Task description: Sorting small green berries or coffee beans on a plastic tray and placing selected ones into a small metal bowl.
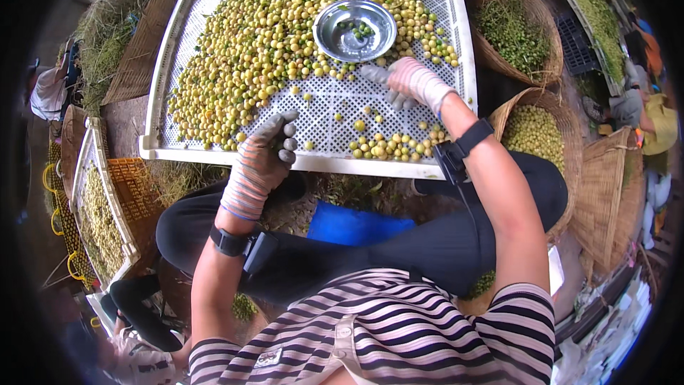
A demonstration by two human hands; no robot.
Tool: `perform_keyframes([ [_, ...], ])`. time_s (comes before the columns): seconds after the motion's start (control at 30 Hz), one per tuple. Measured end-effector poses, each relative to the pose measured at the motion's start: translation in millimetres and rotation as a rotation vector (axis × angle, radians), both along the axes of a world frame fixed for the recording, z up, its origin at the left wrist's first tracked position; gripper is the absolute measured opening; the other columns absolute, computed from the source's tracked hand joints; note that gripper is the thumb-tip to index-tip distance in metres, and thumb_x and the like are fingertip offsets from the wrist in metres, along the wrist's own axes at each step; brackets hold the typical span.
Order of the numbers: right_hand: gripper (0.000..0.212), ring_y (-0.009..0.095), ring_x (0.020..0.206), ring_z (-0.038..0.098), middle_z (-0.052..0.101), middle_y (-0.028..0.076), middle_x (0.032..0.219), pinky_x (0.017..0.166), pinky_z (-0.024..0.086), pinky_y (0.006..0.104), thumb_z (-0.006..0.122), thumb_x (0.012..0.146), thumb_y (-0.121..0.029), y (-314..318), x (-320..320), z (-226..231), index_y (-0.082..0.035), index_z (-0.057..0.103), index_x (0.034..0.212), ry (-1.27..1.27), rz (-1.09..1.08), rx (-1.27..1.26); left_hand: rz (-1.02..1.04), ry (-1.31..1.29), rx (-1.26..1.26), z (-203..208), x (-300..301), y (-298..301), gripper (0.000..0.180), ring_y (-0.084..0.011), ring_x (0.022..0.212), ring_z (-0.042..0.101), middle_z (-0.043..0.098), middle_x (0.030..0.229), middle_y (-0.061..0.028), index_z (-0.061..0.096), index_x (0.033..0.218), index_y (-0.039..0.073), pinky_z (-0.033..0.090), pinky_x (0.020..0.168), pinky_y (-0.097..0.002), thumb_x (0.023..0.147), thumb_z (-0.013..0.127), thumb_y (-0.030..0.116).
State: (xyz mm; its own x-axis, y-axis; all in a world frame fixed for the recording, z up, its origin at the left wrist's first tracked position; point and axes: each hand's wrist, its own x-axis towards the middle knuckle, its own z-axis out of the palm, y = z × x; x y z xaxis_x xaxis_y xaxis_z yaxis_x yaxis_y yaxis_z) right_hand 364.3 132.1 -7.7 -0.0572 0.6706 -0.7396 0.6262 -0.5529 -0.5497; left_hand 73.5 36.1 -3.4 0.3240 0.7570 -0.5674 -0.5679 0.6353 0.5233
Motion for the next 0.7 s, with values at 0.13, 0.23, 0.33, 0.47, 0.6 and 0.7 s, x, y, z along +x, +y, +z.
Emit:
perform_keyframes([
  [0.13, 0.045, 0.015, 0.050, 0.061, 0.068, 0.009, 0.077, 0.041, 0.045, 0.0261, 0.061, 0.090, -0.046, 21.3, 10.7, -27.0, -0.002, 0.063, 0.099, 0.414, -0.438, 0.125, -0.027, -0.048, -0.038, -15.9, 28.4, 12.2, 0.026, -0.0094, 0.064, 0.054, 0.059, 0.081, 0.0007, 0.059, 0.110, 0.001, 0.042, 0.052, -0.0205, 0.097, 0.056, 0.022],
  [0.23, 0.030, 0.016, 0.047, 0.060, 0.068, 0.009, 0.072, 0.037, 0.044, 0.0269, 0.054, 0.095, -0.032, 37.5, 1.2, -37.0, -0.003, 0.062, 0.097, 0.412, -0.455, 0.181, -0.065, -0.029, -0.091, -24.1, 39.3, 17.0, 0.025, -0.0095, 0.064, 0.054, 0.060, 0.081, 0.0003, 0.060, 0.110, 0.001, 0.043, 0.052, -0.0209, 0.097, 0.054, 0.022],
  [0.33, 0.025, 0.015, 0.038, 0.055, 0.065, 0.010, 0.064, 0.030, 0.040, 0.0255, 0.054, 0.095, -0.024, 43.2, -10.9, -30.1, 0.000, 0.059, 0.091, 0.336, -0.381, 0.260, -0.005, -0.068, -0.048, -25.1, 38.3, 29.8, 0.027, -0.0129, 0.073, 0.059, 0.062, 0.086, -0.0024, 0.060, 0.110, 0.001, 0.047, 0.061, -0.0238, 0.098, 0.053, 0.025],
  [0.47, 0.026, 0.013, 0.039, 0.056, 0.064, 0.006, 0.062, 0.031, 0.041, 0.0247, 0.052, 0.096, -0.024, 40.2, -28.6, -8.3, -0.001, 0.063, 0.100, 0.072, -0.142, 0.186, 0.074, -0.133, 0.156, -16.8, 34.3, 66.5, 0.039, -0.0191, 0.101, 0.059, 0.062, 0.107, -0.0062, 0.059, 0.116, 0.004, 0.049, 0.088, -0.0360, 0.098, 0.053, 0.038],
  [0.6, 0.027, 0.013, 0.039, 0.056, 0.063, 0.006, 0.060, 0.032, 0.040, 0.0247, 0.050, 0.096, -0.025, 37.1, -41.9, -0.2, -0.002, 0.064, 0.097, 0.126, -0.040, 0.196, 0.145, 0.040, 0.296, 0.7, 24.9, 84.4, 0.041, -0.0197, 0.118, 0.052, 0.059, 0.120, -0.0056, 0.059, 0.122, 0.009, 0.045, 0.097, -0.0422, 0.099, 0.051, 0.041],
  [0.7, 0.026, 0.014, 0.040, 0.055, 0.062, 0.007, 0.061, 0.031, 0.039, 0.0254, 0.051, 0.094, -0.026, 49.4, -40.2, -8.5, -0.003, 0.063, 0.094, 0.194, -0.175, 0.181, 0.172, 0.239, 0.385, 5.1, 24.1, 91.1, 0.041, -0.0192, 0.124, 0.048, 0.057, 0.127, -0.0048, 0.057, 0.125, 0.010, 0.044, 0.099, -0.0441, 0.098, 0.051, 0.041],
])
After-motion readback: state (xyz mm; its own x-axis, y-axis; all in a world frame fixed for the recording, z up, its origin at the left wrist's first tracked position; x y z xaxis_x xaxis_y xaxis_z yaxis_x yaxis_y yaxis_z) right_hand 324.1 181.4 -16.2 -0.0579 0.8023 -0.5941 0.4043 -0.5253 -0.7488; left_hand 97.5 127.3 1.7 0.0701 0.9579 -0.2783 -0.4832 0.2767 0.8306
